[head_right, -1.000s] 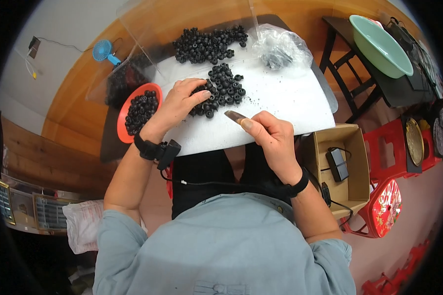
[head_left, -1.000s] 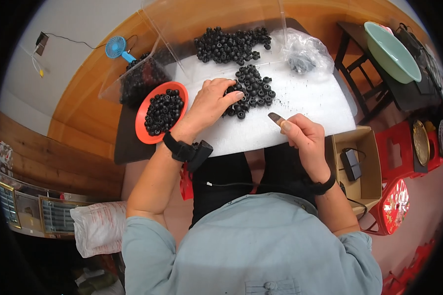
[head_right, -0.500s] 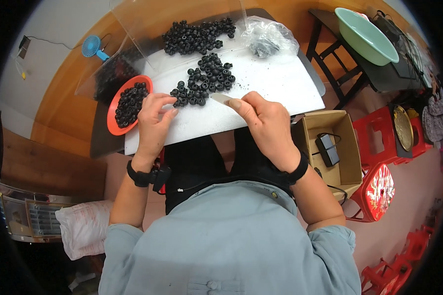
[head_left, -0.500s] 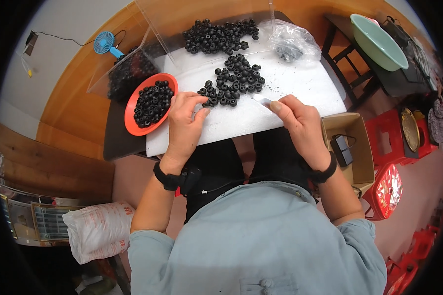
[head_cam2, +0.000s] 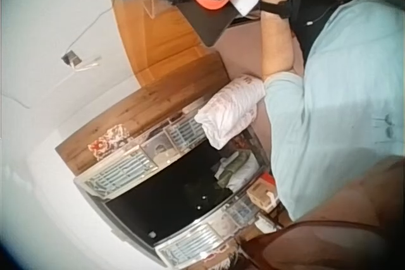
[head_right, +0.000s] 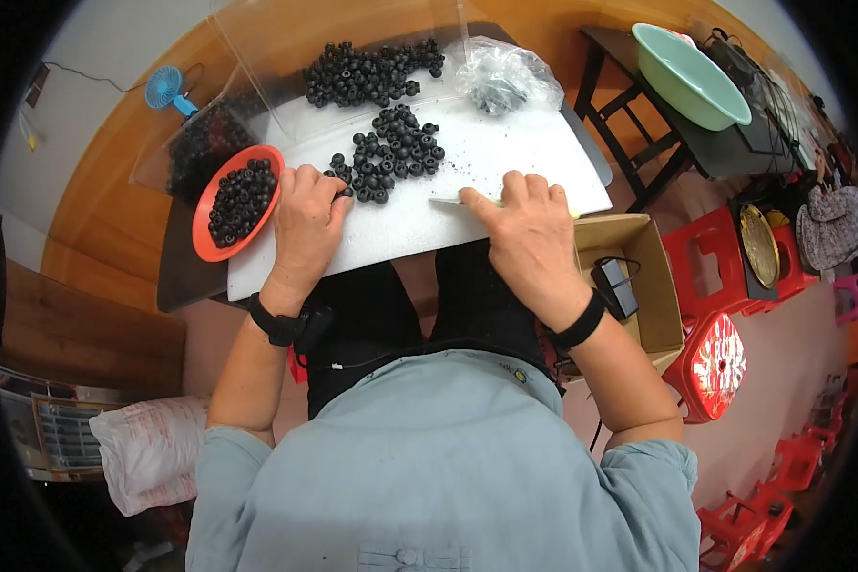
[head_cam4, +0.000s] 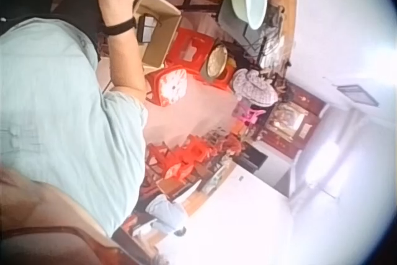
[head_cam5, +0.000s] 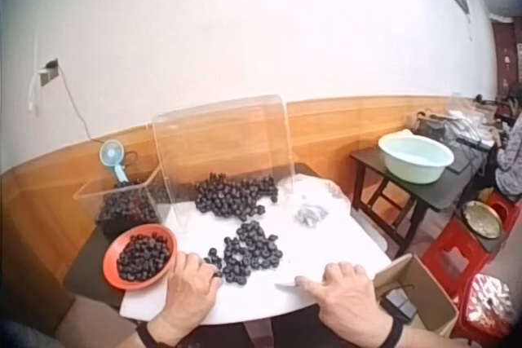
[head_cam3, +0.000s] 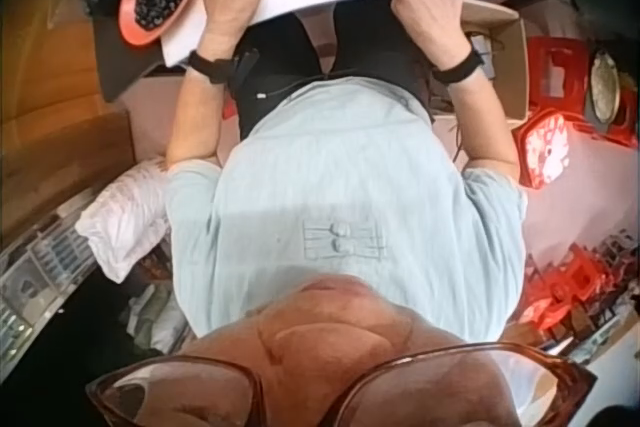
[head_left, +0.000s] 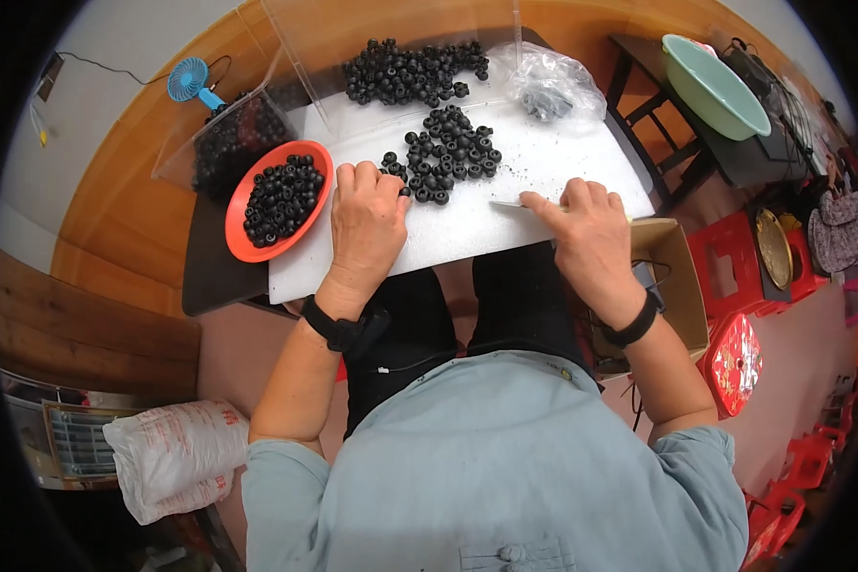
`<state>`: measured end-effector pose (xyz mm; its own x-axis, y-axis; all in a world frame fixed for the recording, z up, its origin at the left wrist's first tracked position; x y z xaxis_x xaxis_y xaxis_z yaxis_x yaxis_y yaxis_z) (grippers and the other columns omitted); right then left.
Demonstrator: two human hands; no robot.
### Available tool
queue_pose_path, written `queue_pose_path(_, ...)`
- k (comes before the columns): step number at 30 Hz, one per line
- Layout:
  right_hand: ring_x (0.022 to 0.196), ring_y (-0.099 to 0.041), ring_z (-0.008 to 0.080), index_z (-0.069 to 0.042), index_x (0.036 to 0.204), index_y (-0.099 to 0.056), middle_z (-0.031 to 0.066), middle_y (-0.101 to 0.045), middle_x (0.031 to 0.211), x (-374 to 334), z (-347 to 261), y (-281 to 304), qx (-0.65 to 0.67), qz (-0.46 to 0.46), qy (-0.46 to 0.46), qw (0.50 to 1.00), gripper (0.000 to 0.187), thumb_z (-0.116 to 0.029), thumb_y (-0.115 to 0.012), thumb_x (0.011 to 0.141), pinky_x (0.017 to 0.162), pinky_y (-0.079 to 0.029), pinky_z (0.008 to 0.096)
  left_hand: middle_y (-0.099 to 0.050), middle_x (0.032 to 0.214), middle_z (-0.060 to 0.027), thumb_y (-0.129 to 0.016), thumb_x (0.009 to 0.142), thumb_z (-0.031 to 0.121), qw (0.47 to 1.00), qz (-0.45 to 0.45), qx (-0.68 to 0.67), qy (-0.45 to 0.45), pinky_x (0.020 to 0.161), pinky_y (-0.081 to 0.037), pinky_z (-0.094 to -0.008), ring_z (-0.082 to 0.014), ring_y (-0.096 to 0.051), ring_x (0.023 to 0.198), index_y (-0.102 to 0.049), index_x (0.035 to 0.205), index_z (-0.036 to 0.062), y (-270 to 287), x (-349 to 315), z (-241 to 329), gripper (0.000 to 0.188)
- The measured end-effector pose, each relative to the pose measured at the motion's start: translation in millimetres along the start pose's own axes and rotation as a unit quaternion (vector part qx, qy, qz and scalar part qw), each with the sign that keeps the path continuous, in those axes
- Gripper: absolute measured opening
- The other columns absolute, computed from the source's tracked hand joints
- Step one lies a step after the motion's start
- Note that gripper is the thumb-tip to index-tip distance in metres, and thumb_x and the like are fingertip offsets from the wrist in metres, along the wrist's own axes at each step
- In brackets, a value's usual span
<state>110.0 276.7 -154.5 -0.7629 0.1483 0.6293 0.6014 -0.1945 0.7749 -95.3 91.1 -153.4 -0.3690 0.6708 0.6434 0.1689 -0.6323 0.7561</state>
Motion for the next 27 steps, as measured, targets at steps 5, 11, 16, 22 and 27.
queue_pose_path(5, 0.083, -0.057, 0.0257, -0.021, 0.110, -0.074, 0.0054, -0.055, 0.088, 0, 8, 5, 0.032, 0.004, -0.027, 0.999, 0.034, -0.003, -0.068, 0.082, 0.072, -0.043, 0.0382, -0.058, 0.095, -0.0111, -0.079, 0.077, 0.004, 0.999, 0.016, -0.033, -0.020, 0.081, -0.048, -0.0430, -0.0319, -0.054, 0.095, -0.070, 0.092, 0.0017, 21, -13, 14, 0.018)
queue_pose_path(11, 0.080, -0.059, 0.0263, -0.015, 0.092, -0.069, 0.0052, -0.056, 0.083, 12, -18, -11, 0.090, 0.061, -0.016, 0.994, 0.010, -0.015, -0.075, 0.083, 0.065, -0.049, 0.0384, -0.061, 0.091, -0.0102, -0.073, 0.080, -0.002, 0.974, -0.050, -0.214, 0.054, 0.076, -0.050, -0.0400, -0.0288, -0.056, 0.088, -0.071, 0.100, 0.0023, 19, -27, 17, 0.021)
queue_pose_path(16, 0.080, -0.060, 0.0287, -0.012, 0.082, -0.066, 0.0065, -0.058, 0.080, 15, -3, -22, 0.064, 0.084, -0.062, 0.993, 0.013, -0.019, -0.077, 0.084, 0.064, -0.051, 0.0411, -0.064, 0.094, -0.0094, -0.073, 0.080, -0.004, 0.959, -0.046, -0.259, 0.109, 0.077, -0.050, -0.0351, -0.0250, -0.059, 0.093, -0.072, 0.106, 0.0019, 29, -34, 14, 0.026)
queue_pose_path(22, 0.078, -0.061, 0.0275, -0.012, 0.082, -0.066, 0.0044, -0.059, 0.080, 18, -15, -12, 0.152, 0.113, -0.108, 0.976, 0.014, -0.020, -0.078, 0.084, 0.064, -0.051, 0.0393, -0.067, 0.098, -0.0086, -0.078, 0.079, -0.003, 0.971, -0.025, -0.229, 0.064, 0.075, -0.051, -0.0310, -0.0223, -0.061, 0.096, -0.072, 0.107, 0.0019, 38, -40, 12, 0.029)
queue_pose_path(27, 0.077, -0.060, 0.0271, -0.012, 0.078, -0.064, 0.0046, -0.058, 0.079, 18, -34, -20, 0.163, 0.099, -0.052, 0.980, 0.019, -0.021, -0.081, 0.081, 0.063, -0.050, 0.0388, -0.065, 0.095, -0.0108, -0.079, 0.077, -0.001, 0.986, 0.001, -0.170, -0.002, 0.076, -0.049, -0.0375, -0.0287, -0.059, 0.092, -0.070, 0.099, 0.0006, 32, -30, 24, 0.023)
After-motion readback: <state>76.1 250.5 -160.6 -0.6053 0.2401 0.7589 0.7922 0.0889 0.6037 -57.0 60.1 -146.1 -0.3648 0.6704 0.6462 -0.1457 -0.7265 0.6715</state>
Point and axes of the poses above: each hand's wrist, its own x-axis towards the middle knuckle, its own y-axis out of the back of the hand, z = x × y, the point moved 1 cm from there along x, towards the middle knuckle
